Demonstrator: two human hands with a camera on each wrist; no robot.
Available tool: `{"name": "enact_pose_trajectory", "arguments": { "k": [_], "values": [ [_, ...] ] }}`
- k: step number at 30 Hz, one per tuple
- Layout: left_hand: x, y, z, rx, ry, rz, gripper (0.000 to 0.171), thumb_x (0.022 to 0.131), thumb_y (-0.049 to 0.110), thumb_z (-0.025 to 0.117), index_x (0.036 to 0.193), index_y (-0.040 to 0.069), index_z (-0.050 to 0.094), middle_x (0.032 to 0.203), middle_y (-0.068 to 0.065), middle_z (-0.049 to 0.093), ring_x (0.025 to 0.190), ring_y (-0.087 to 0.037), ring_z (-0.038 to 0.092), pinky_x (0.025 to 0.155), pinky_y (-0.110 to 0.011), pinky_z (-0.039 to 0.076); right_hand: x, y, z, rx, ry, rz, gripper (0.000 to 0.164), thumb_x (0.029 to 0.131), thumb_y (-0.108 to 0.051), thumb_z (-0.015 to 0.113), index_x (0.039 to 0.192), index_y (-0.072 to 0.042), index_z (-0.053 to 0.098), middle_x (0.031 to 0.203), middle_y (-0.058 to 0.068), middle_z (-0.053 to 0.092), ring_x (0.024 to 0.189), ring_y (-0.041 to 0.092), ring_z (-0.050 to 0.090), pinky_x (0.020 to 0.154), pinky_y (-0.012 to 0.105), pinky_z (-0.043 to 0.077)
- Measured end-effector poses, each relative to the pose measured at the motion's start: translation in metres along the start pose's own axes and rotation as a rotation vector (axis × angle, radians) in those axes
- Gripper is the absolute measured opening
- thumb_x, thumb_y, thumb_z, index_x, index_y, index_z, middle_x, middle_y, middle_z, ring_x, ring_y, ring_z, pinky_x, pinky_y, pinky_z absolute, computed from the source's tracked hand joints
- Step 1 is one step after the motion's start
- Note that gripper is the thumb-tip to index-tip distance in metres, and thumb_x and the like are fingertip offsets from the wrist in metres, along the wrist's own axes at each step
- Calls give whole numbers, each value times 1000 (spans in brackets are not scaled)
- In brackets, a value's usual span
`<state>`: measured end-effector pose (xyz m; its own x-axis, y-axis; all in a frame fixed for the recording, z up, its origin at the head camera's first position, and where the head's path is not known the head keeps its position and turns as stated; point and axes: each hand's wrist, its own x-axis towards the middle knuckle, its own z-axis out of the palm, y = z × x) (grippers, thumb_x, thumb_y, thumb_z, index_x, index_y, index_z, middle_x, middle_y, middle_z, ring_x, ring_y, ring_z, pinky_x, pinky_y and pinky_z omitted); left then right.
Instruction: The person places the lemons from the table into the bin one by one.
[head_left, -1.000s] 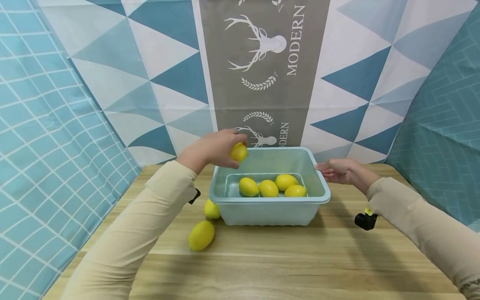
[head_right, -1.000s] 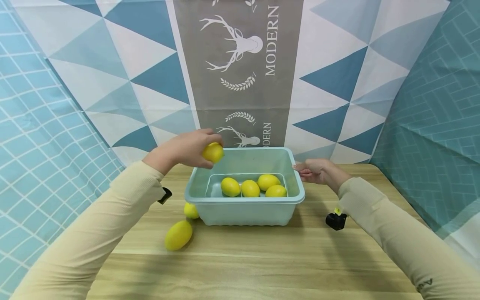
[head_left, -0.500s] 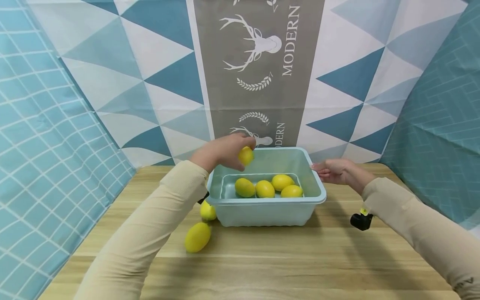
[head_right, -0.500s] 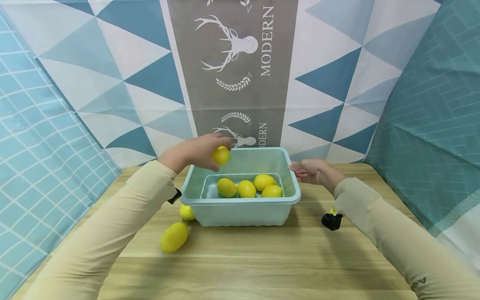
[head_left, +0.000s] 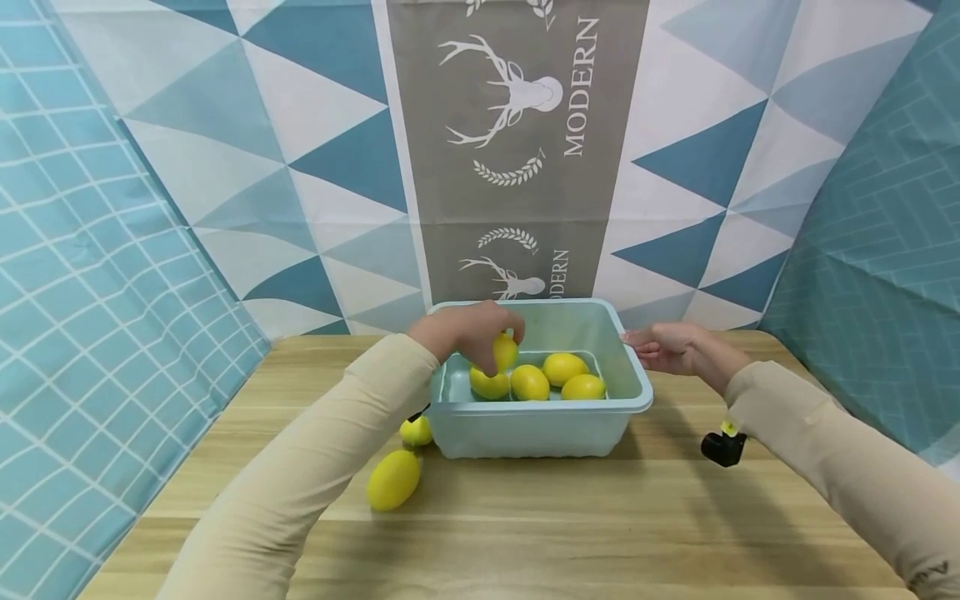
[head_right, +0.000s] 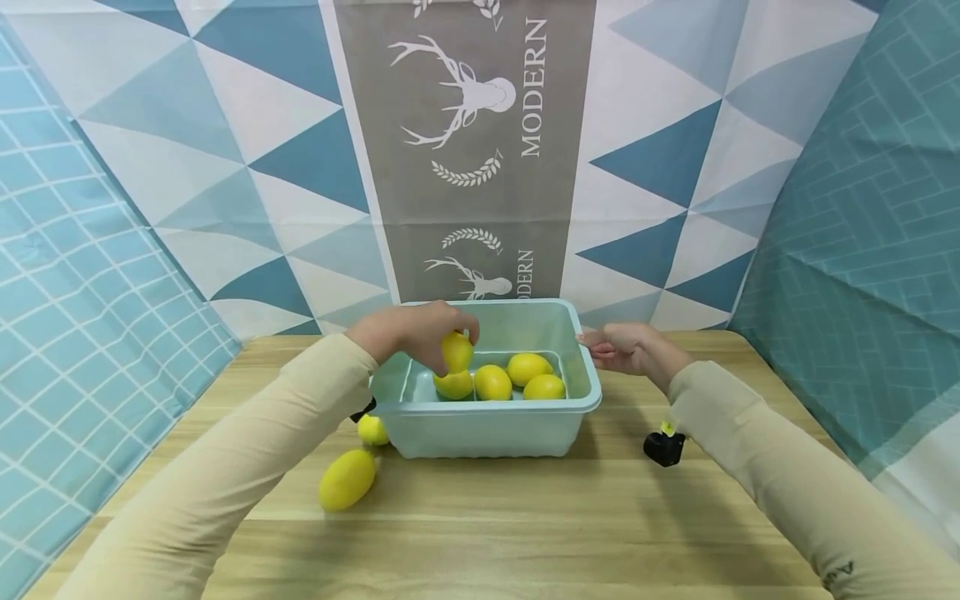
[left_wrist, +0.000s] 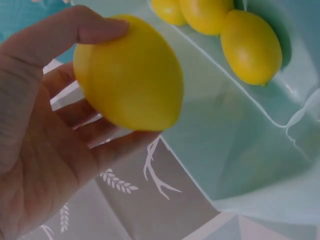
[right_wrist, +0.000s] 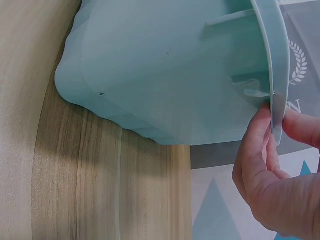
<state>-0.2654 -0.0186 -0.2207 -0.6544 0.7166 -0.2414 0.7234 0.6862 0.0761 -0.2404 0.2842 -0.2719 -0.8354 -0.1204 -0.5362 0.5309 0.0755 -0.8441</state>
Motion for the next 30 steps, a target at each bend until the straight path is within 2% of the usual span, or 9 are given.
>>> {"name": "enact_pose_trajectory", "arguments": {
  "k": [6, 12, 17, 21, 24, 30],
  "values": [
    [-3, 6, -3, 8, -27, -11, 46, 74, 11, 76, 116, 17, 61, 121, -7, 63, 111, -23, 56, 86, -33, 53, 0, 3, -1, 14, -21, -7, 21, 93, -14, 62, 109, -7, 51, 83, -2, 63, 77, 6, 62, 78, 19, 57],
    [-7, 8, -12, 30, -20, -15, 41, 77, 17, 77, 115, 18, 61, 124, -7, 62, 114, -23, 57, 91, -36, 53, 0, 2, -2, 9, -26, -7, 18, 94, -14, 61, 107, -7, 51, 82, -3, 62, 77, 6, 62, 77, 19, 57],
    [-16, 8, -19, 35, 5, -35, 37, 83, 24, 71, 118, 19, 60, 127, -7, 61, 117, -23, 57, 95, -39, 52, 1, 2, -3, 11, -41, -9, 10, 94, -13, 61, 100, -8, 55, 81, -3, 63, 76, 6, 62, 77, 19, 57],
    [-27, 5, -18, 60, 55, -53, 39, 84, 31, 66, 121, 21, 59, 131, -4, 59, 118, -23, 56, 97, -42, 50, 0, 2, -3, 15, -45, -10, 8, 93, -13, 61, 97, -9, 56, 81, -3, 63, 75, 6, 62, 77, 19, 57],
    [-36, 1, -14, 77, 106, -51, 43, 83, 34, 64, 125, 22, 58, 132, -2, 58, 118, -24, 56, 100, -44, 47, 1, 2, -4, 16, -40, -12, 11, 94, -13, 61, 101, -8, 54, 81, -3, 63, 76, 6, 63, 77, 19, 57],
    [-60, -8, 2, 27, 208, -27, 48, 84, 35, 63, 128, 19, 55, 134, -4, 56, 120, -27, 55, 101, -47, 47, 3, 2, -3, 7, -36, -6, 20, 94, -14, 61, 109, -7, 50, 81, -3, 63, 76, 6, 62, 79, 19, 57]
  ]
}}
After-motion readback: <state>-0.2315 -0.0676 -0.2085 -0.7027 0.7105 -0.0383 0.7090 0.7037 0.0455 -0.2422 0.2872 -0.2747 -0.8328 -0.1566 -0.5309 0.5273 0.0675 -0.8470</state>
